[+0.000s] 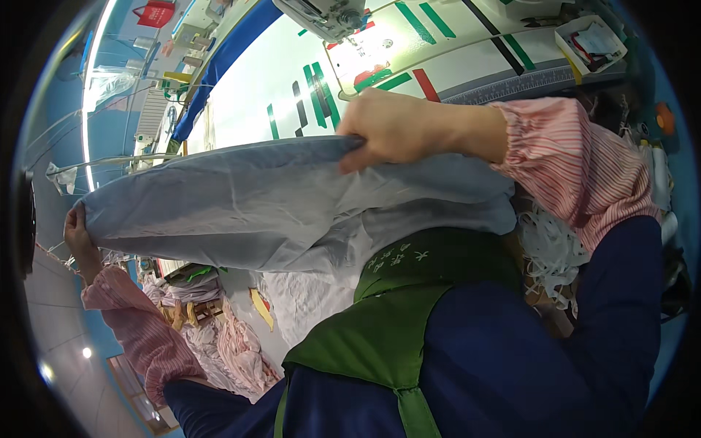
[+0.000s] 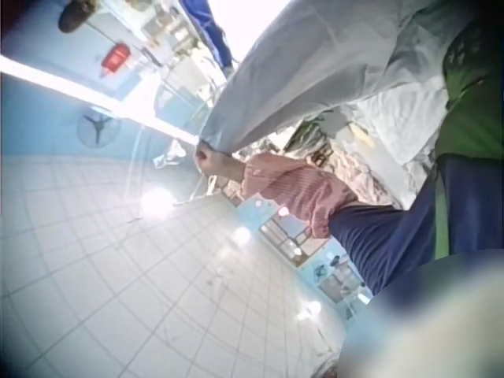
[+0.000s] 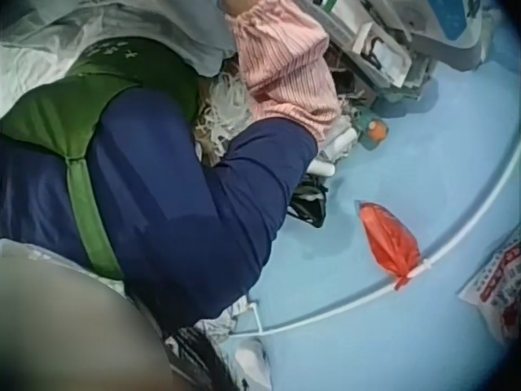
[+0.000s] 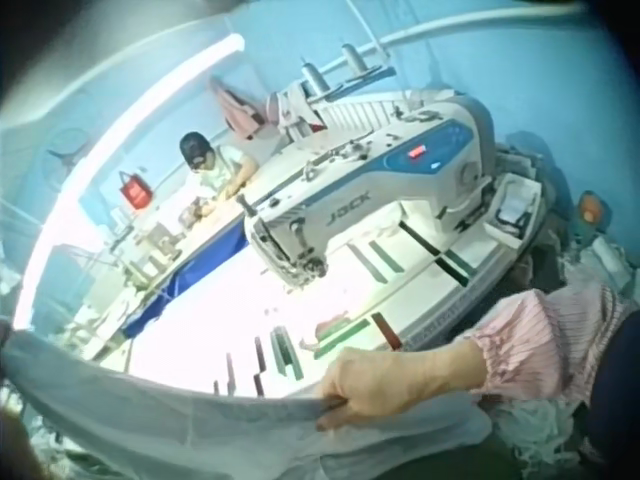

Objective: Operate an industrial sewing machine to stitch together fabric components for pillows.

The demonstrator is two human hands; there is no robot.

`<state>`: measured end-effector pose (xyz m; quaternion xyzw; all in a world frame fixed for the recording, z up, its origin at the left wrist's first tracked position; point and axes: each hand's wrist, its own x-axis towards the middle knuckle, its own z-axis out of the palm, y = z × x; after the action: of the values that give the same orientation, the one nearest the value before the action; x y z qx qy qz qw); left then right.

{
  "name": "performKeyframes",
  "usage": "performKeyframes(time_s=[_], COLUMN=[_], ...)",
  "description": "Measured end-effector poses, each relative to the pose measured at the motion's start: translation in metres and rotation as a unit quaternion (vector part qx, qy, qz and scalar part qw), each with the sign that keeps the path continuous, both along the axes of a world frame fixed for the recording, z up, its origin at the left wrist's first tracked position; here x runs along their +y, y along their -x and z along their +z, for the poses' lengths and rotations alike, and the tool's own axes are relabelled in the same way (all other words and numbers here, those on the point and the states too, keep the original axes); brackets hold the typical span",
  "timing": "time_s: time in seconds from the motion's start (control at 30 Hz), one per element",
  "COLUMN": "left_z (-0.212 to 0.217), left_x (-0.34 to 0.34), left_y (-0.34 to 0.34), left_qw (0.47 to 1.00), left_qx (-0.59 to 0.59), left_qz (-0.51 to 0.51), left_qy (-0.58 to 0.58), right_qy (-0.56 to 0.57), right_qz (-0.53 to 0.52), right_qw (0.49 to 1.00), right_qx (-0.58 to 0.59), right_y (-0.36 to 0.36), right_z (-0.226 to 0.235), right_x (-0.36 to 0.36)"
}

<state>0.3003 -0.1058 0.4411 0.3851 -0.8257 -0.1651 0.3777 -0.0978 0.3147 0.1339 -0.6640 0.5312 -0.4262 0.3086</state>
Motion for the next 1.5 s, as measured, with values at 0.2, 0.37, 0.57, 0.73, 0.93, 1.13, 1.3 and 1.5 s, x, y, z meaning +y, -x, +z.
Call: performKeyframes(time_s=[0.2,0.37,0.57,0.73,0.93,1.13,1.3,1.5], left_z=[-0.053,-0.099,-0.193,-0.282,-0.366,-0.475,-0.455,-0.408], left_x=[-0.003,-0.027,-0.018,0.004,0.016,0.021,0.146,0.26], left_y=[-0.016,-0.09,-0.166,-0.187,-0.197,-0.192,0.038,0.108], left_qw=[0.999,0.996,0.986,0.981,0.972,0.821,0.973,0.838], left_qx=[0.017,0.043,-0.002,-0.02,0.059,-0.386,-0.15,-0.03], left_qz=[0.037,0.059,0.139,0.166,0.162,0.421,-0.135,-0.455], left_qy=[-0.017,-0.047,-0.088,-0.1,-0.159,0.005,-0.111,-0.3], right_qy=[-0.081,-0.079,-0.093,-0.103,-0.179,-0.332,-0.4,-0.389], right_qz=[-0.029,-0.009,-0.008,0.019,0.116,0.159,0.121,0.157], right_qw=[0.996,0.997,0.995,0.994,0.976,0.929,0.907,0.907], right_qx=[-0.014,-0.022,0.027,0.044,0.044,-0.036,-0.055,-0.025], right_y=[0.016,0.019,0.006,-0.017,-0.038,-0.072,-0.087,-0.091], right_z=[-0.033,-0.058,-0.064,-0.039,0.004,-0.046,-0.093,-0.092], right_x=[0.038,0.066,0.091,0.103,0.088,-0.011,-0.052,-0.069])
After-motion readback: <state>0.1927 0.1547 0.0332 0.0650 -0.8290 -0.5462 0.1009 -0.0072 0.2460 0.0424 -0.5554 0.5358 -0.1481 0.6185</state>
